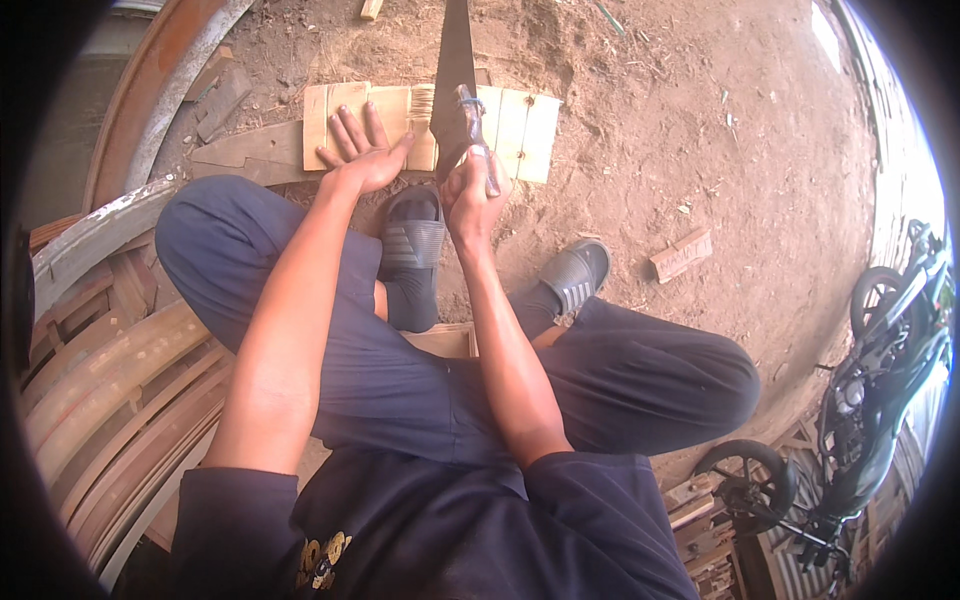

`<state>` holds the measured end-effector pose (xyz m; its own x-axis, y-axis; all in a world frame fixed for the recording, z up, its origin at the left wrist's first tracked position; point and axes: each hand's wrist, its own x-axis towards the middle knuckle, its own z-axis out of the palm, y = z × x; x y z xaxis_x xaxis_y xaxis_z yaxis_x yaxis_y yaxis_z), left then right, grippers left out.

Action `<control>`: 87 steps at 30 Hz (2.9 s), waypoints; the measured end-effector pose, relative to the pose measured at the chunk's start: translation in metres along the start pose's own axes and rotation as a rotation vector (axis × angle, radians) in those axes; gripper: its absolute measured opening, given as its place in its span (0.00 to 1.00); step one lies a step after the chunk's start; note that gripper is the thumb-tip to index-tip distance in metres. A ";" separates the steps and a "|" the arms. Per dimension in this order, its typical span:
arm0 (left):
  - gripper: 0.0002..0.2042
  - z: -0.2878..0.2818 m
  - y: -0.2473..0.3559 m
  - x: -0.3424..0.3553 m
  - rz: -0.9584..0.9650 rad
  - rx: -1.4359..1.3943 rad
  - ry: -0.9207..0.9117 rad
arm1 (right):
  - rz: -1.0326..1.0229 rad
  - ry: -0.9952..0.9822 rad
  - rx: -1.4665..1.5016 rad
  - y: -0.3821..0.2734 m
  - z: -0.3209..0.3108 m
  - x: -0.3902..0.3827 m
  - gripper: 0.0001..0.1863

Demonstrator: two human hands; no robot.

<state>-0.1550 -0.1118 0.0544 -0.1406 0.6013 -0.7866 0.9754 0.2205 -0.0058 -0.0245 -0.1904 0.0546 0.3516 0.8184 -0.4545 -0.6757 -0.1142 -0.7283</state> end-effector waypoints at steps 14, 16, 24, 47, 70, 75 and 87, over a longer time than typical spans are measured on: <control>0.44 0.004 -0.003 0.004 0.012 -0.023 -0.015 | -0.007 -0.039 -0.121 -0.006 0.009 0.000 0.11; 0.44 0.004 -0.003 0.005 0.015 -0.026 -0.016 | -0.014 -0.042 -0.105 -0.002 0.006 -0.001 0.12; 0.44 0.004 -0.003 0.004 0.017 -0.016 -0.004 | -0.052 -0.042 -0.112 -0.011 0.016 -0.001 0.13; 0.44 0.008 -0.004 0.005 0.036 -0.035 0.020 | -0.184 0.011 -0.451 0.015 0.022 0.012 0.14; 0.44 0.004 -0.005 0.002 0.028 -0.067 -0.012 | -0.123 -0.010 -0.053 0.006 0.007 0.020 0.12; 0.45 0.005 -0.005 0.003 0.028 -0.058 0.006 | -0.088 -0.061 -0.073 0.011 0.012 0.016 0.11; 0.44 0.008 -0.005 0.006 0.034 -0.048 0.029 | 0.014 0.172 0.221 0.025 0.022 0.019 0.15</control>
<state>-0.1600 -0.1152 0.0447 -0.1133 0.6306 -0.7678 0.9705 0.2357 0.0504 -0.0489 -0.1657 0.0392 0.4335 0.7075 -0.5581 -0.7996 0.0164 -0.6003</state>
